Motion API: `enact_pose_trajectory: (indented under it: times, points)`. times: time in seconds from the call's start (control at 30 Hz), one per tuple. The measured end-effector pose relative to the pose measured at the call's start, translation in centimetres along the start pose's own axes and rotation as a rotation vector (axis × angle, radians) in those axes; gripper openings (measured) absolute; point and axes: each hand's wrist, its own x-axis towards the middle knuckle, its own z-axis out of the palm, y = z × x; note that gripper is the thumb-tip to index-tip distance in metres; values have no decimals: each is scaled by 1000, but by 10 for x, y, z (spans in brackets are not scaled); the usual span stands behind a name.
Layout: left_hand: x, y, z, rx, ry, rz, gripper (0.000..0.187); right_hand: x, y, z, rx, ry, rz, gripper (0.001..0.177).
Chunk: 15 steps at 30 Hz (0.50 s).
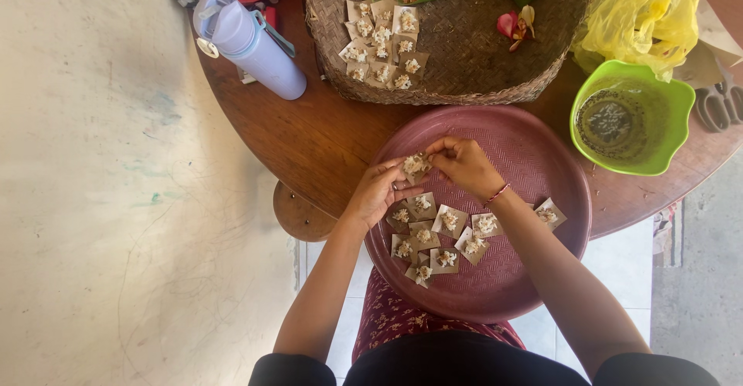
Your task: The person assembles small square packets by placing a white granular substance onto them and arranging them in a woven basket. The person then gathers remaining items, including a plastic bag and a green bowl, and carries them away.
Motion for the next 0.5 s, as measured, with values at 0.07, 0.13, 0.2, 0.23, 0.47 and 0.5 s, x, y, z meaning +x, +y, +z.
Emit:
enact_pose_trajectory:
  times: [0.07,0.13,0.2,0.23,0.47,0.5]
  points:
    - [0,-2,0,15,3,-2,47,-3,4,2,-109,11,-63,19]
    - [-1,-3,-1,40,-6,-3,49,-5,11,2,-215,4,-147,20]
    - [-3,-3,-3,82,29,-13,51,-7,20,0,-236,16,-121,21]
    - [-4,-3,-4,102,46,-18,53,-9,24,-3,-247,23,-107,21]
    - [-5,-4,-13,120,76,6,54,-31,29,16,-783,-146,267,22]
    - [-4,-4,-15,114,83,11,53,-34,27,20,-805,-152,258,24]
